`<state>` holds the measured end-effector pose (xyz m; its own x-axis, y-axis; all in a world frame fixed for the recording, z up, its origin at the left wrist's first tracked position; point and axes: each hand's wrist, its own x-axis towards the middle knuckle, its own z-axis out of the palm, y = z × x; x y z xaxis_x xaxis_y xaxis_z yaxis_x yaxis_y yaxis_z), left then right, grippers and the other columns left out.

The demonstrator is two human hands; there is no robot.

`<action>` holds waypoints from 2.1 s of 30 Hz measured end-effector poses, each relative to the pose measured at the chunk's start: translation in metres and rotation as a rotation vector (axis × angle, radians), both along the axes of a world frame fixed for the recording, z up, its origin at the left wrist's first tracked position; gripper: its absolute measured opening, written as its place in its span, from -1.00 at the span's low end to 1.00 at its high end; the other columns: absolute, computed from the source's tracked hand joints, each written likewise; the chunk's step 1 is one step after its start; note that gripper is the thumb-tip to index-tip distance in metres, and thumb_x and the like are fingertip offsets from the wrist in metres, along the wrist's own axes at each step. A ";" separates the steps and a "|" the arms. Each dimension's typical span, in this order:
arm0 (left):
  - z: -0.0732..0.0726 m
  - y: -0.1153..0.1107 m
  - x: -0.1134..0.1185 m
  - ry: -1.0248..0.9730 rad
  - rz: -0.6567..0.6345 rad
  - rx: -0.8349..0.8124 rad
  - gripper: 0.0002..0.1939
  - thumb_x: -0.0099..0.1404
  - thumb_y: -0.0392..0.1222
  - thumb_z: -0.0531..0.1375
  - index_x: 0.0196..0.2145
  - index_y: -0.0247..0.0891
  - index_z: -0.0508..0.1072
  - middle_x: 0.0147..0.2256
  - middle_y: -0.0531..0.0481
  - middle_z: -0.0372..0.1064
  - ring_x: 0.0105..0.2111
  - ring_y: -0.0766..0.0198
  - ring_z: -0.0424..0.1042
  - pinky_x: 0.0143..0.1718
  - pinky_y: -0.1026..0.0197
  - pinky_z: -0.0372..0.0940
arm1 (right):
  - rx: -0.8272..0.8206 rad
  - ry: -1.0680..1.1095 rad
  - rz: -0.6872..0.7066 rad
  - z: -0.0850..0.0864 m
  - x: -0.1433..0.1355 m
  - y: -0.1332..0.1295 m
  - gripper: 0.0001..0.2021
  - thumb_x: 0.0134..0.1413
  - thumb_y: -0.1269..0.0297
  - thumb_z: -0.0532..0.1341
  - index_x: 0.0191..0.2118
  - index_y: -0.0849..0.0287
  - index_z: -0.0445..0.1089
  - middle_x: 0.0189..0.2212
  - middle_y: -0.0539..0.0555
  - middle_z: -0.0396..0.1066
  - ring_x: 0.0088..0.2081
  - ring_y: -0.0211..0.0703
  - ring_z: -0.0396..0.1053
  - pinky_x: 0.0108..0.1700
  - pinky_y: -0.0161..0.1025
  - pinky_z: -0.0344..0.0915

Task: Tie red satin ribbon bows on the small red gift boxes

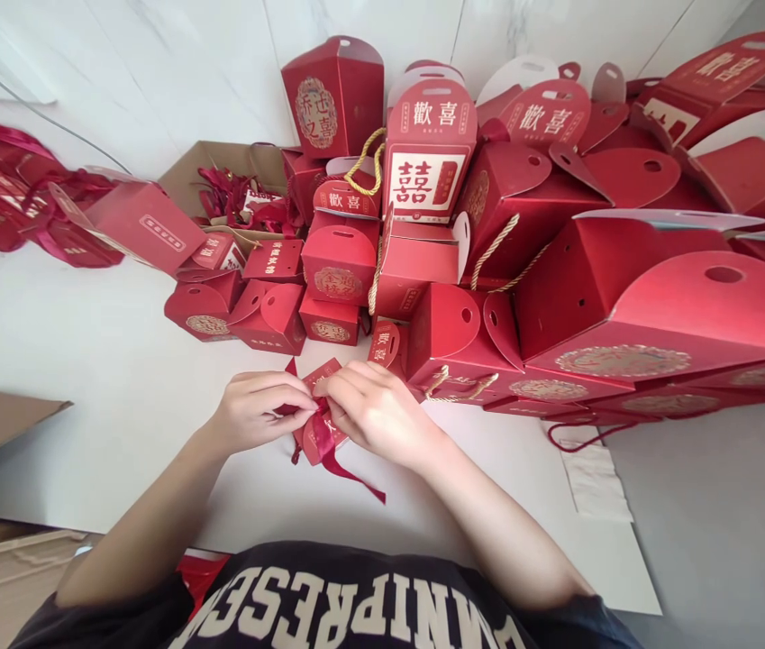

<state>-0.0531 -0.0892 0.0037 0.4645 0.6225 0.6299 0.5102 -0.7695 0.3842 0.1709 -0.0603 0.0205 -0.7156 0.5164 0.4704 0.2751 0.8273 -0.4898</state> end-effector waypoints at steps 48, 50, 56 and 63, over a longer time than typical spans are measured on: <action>0.020 -0.010 0.001 0.001 -0.183 -0.191 -0.87 0.23 -0.41 0.25 -0.31 -0.22 0.50 -0.38 0.00 0.51 -0.39 0.34 0.49 -0.33 0.32 0.38 | 0.106 0.194 -0.282 -0.006 0.005 -0.026 -0.82 0.12 0.51 0.15 -0.25 0.10 0.18 -0.23 0.16 0.43 -0.23 -0.04 0.40 -0.27 -0.15 0.35; 0.022 -0.015 0.005 0.042 -0.209 -0.178 -0.88 0.25 -0.41 0.25 -0.31 -0.22 0.49 -0.38 0.00 0.51 -0.39 0.32 0.49 -0.32 0.29 0.37 | -0.184 0.280 -0.178 -0.001 0.008 -0.037 -0.82 0.15 0.51 0.12 -0.23 0.08 0.14 -0.23 0.12 0.43 -0.23 -0.12 0.43 -0.26 -0.20 0.38; 0.027 -0.025 0.016 0.033 -0.267 -0.133 -0.85 0.24 -0.42 0.26 -0.26 -0.24 0.47 -0.35 -0.02 0.52 -0.36 0.30 0.49 -0.30 0.26 0.39 | -0.006 0.329 -0.518 -0.006 0.037 -0.056 -0.77 0.07 0.57 0.15 -0.22 0.09 0.26 -0.52 -0.12 0.25 -0.57 -0.35 0.19 -0.46 -0.36 0.24; 0.020 -0.014 0.043 0.077 -0.286 0.096 -0.92 0.31 -0.39 0.21 -0.25 -0.30 0.48 -0.32 -0.09 0.55 -0.34 0.27 0.51 -0.23 0.21 0.43 | 0.054 0.180 -1.200 -0.010 0.135 -0.064 -0.86 0.12 0.31 0.27 -0.18 0.12 0.38 -0.54 -0.07 0.25 -0.49 -0.22 0.29 -0.31 -0.23 0.27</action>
<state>-0.0103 -0.1034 0.0237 0.6606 0.3992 0.6357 0.2927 -0.9168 0.2716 0.3057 -0.1246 0.0108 0.2818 0.7828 0.5549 0.8117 0.1138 -0.5728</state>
